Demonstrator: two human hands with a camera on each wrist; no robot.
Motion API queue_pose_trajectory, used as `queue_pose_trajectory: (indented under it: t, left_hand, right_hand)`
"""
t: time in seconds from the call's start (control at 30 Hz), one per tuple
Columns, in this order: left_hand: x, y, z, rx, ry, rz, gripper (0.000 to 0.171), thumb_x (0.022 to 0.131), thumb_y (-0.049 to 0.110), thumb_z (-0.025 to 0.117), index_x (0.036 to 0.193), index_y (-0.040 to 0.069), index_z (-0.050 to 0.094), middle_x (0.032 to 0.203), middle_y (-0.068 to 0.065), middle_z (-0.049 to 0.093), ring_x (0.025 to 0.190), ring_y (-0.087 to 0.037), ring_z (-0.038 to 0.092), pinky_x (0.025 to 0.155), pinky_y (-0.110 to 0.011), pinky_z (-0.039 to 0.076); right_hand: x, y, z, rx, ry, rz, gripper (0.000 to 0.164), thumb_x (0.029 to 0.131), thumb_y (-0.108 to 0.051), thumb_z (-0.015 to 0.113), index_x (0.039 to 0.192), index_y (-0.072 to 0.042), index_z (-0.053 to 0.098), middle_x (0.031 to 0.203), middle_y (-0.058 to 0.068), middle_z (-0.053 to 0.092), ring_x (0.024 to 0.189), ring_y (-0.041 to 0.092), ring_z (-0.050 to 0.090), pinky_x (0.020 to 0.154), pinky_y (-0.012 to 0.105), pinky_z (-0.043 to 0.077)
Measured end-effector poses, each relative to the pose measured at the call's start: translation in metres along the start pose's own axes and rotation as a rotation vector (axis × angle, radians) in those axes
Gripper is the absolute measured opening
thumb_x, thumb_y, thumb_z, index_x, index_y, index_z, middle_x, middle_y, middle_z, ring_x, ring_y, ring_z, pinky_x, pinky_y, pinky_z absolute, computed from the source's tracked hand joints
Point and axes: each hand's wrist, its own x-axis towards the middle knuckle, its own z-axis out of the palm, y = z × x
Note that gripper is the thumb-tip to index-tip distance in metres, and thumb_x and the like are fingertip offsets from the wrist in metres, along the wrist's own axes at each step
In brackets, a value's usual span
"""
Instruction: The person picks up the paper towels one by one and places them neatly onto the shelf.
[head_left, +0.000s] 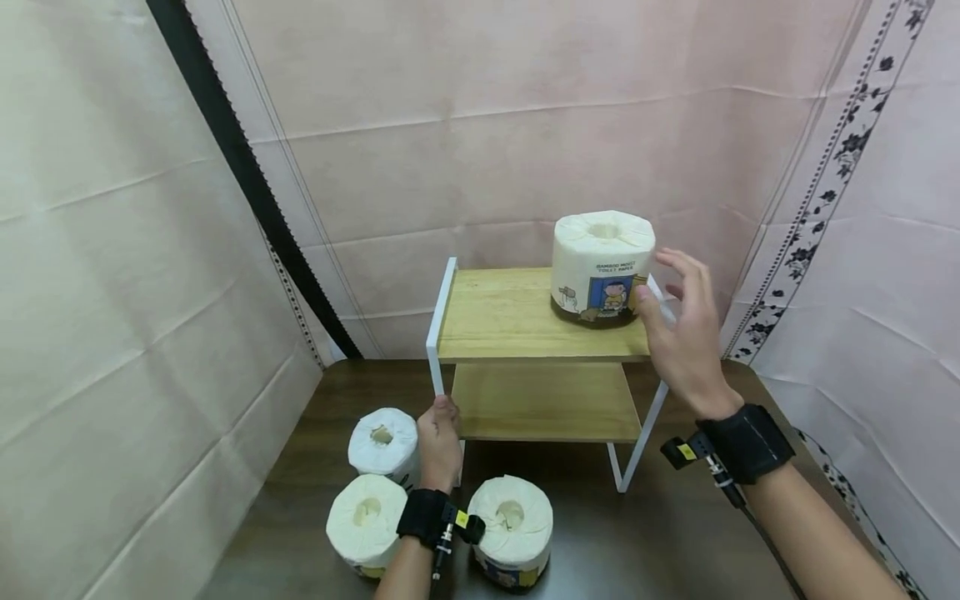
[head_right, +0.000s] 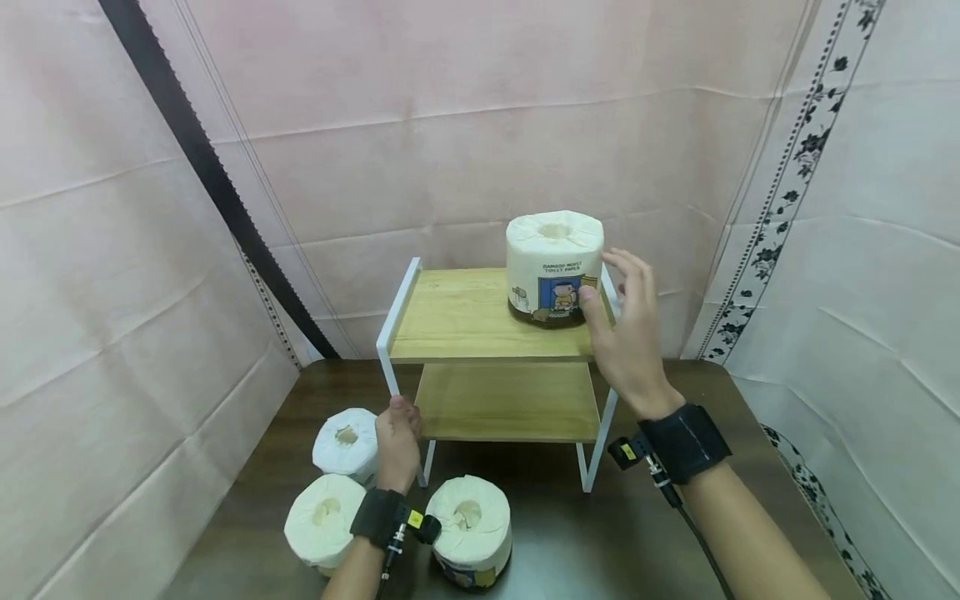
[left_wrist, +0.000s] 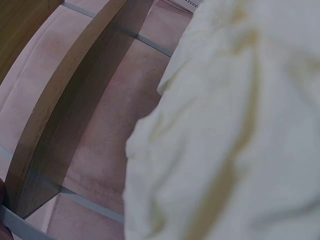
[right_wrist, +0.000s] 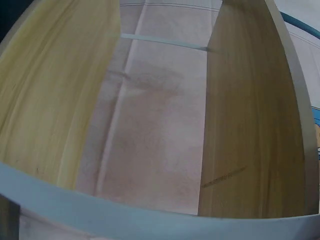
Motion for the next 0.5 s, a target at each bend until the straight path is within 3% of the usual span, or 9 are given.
queue_pose_trajectory:
  t: [0.1,0.23,0.5]
  left_hand:
    - [0.001,-0.001,0.001,0.017,-0.02,0.032,0.058,0.118,0.035,0.033,0.068,0.005,0.036,0.058,0.008,0.027,0.049,-0.005,0.024,0.05,-0.024,0.02]
    - [0.003,-0.002,-0.001,0.03,-0.022,0.082,0.058,0.118,0.033,0.032,0.067,0.006,0.034,0.058,0.008,0.026,0.049,-0.004,0.022,0.049,-0.023,0.018]
    - [-0.001,-0.004,0.001,-0.002,0.004,0.054,0.056,0.118,0.025,0.033,0.066,0.005,0.036,0.057,0.009,0.028,0.049,-0.004,0.024,0.049,-0.022,0.021]
  right_hand:
    - [-0.008,0.0,-0.002,0.002,0.049,0.04,0.049,0.107,-0.016,0.059,0.151,0.002,0.046,0.156,0.014,0.043,0.138,0.022,0.044,0.111,0.043,0.04]
    - [-0.017,0.001,0.0,0.041,0.091,0.08,0.049,0.109,-0.018,0.054,0.152,0.002,0.043,0.156,0.013,0.041,0.134,0.017,0.044,0.109,0.031,0.04]
    - [-0.03,0.008,0.008,0.128,0.142,0.146,0.046,0.113,-0.019,0.037,0.154,0.002,0.039,0.156,0.017,0.039,0.148,0.027,0.031,0.122,0.044,0.019]
